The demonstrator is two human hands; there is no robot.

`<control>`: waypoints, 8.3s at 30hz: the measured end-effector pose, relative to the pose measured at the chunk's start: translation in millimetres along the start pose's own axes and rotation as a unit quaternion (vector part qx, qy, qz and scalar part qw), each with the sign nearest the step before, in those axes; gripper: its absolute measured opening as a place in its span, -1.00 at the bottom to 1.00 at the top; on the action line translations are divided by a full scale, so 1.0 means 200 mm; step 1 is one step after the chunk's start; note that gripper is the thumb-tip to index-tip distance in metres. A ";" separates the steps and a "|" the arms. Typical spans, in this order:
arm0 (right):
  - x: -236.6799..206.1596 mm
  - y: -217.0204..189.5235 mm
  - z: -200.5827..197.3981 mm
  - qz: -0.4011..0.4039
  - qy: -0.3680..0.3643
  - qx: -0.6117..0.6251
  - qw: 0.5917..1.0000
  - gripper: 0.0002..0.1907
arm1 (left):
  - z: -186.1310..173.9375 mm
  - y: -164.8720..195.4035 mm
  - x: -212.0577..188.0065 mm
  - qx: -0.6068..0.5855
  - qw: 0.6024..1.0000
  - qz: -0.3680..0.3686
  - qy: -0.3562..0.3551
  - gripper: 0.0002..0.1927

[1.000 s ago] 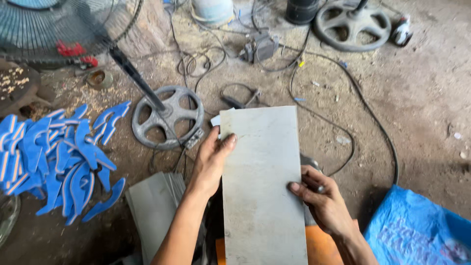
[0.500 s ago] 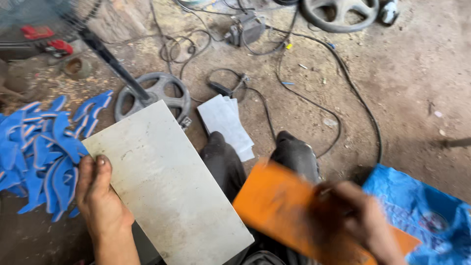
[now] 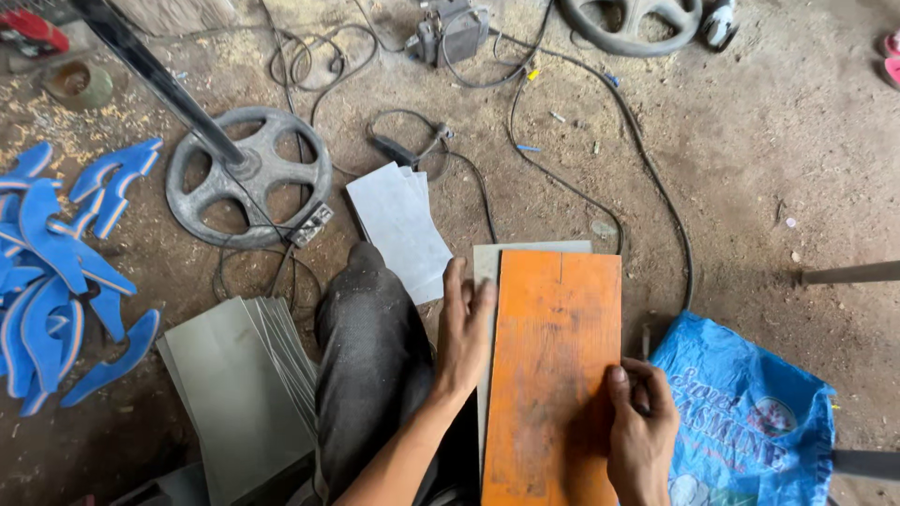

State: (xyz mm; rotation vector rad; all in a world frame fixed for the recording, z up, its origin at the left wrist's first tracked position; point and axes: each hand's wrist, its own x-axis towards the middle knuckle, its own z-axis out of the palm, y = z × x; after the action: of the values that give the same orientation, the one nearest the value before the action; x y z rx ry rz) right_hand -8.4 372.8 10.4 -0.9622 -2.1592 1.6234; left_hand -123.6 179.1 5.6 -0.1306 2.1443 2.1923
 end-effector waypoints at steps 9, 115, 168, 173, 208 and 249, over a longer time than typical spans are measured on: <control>0.09 -0.11 0.03 -0.133 -0.065 -0.128 0.981 -0.62 | 0.02 -0.05 -0.01 0.068 0.991 0.117 -0.021 -0.23; 0.51 -0.86 0.29 -0.263 -0.174 -0.120 0.941 -0.87 | 0.05 -0.14 0.00 0.039 0.993 0.111 -0.024 -0.26; 0.11 -0.04 -0.04 0.029 -0.066 0.335 0.939 -0.88 | -0.14 0.18 0.19 -0.260 0.937 -0.013 0.234 -0.28; 0.17 -0.24 -0.11 -0.055 -0.089 0.182 0.978 -0.69 | -0.19 0.23 0.20 -0.104 0.988 -0.018 0.113 -0.29; 0.26 -0.23 0.24 -0.134 -0.030 -0.054 0.989 -0.58 | -0.01 -0.07 -0.02 -0.030 0.996 0.083 0.018 -0.26; 0.45 -0.95 0.30 -0.220 -0.182 -0.180 0.941 -0.80 | -0.02 -0.04 0.00 -0.027 0.993 0.112 -0.015 -0.37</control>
State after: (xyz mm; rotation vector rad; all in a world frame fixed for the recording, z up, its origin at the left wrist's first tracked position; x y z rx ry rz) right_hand -175.1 358.4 150.4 -0.2157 -2.7344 1.2865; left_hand -123.1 176.1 -2.4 0.1448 2.1786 2.3546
